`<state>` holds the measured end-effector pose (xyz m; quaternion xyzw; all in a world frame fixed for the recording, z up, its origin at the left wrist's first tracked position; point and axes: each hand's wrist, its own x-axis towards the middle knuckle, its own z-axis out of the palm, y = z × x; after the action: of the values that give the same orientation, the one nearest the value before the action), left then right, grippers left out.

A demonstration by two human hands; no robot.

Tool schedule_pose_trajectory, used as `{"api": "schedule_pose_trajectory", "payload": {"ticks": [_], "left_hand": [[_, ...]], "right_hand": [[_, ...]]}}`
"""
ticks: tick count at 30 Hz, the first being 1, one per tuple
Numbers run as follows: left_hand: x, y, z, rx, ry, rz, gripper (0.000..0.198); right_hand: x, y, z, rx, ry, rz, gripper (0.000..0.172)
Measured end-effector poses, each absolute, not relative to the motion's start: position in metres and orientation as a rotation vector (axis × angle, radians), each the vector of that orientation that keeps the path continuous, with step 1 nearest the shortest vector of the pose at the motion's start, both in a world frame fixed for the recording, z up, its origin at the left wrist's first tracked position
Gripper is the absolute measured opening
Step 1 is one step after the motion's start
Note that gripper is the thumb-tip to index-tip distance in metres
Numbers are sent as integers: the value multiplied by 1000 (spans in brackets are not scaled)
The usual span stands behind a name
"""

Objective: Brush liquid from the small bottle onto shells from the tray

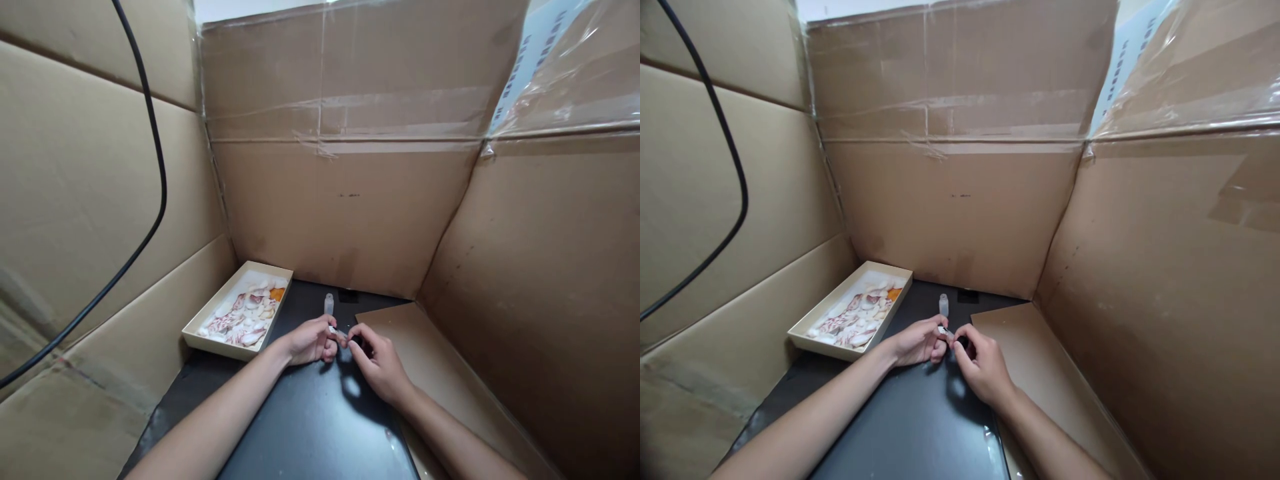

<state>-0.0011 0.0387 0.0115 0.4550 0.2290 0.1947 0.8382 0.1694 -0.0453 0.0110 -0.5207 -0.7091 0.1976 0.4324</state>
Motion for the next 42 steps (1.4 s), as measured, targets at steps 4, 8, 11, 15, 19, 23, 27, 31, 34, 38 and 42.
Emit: {"api": "schedule_pose_trajectory", "payload": {"ticks": [4, 8, 11, 15, 19, 23, 27, 31, 34, 38, 42], "left_hand": [[-2, 40, 16, 911, 469, 352, 23], [-3, 42, 18, 822, 446, 303, 18], [-4, 43, 17, 813, 426, 305, 13], [-4, 44, 15, 841, 413, 305, 8], [-2, 43, 15, 846, 449, 351, 19], [-1, 41, 14, 857, 455, 424, 23], [-2, 40, 15, 870, 467, 432, 21], [-3, 42, 14, 841, 453, 410, 16], [-3, 42, 13, 837, 441, 419, 14], [-2, 40, 11, 842, 463, 480, 13], [-1, 36, 10, 850, 482, 539, 16]], "right_hand": [[172, -45, 10, -1290, -1698, 475, 19], [171, -46, 11, -1257, -1740, 525, 22], [171, -46, 11, -1289, -1728, 530, 24], [171, -45, 11, -1304, -1681, 465, 23], [170, -45, 11, -1264, -1733, 453, 21], [170, -45, 12, -1309, -1742, 425, 19], [171, -45, 12, -1267, -1755, 395, 18], [170, -44, 14, -1314, -1787, 388, 17], [170, -44, 15, -1343, -1747, 345, 18], [169, -47, 16, -1286, -1817, 381, 18], [168, -50, 18, -1363, -1803, 343, 19]]}}
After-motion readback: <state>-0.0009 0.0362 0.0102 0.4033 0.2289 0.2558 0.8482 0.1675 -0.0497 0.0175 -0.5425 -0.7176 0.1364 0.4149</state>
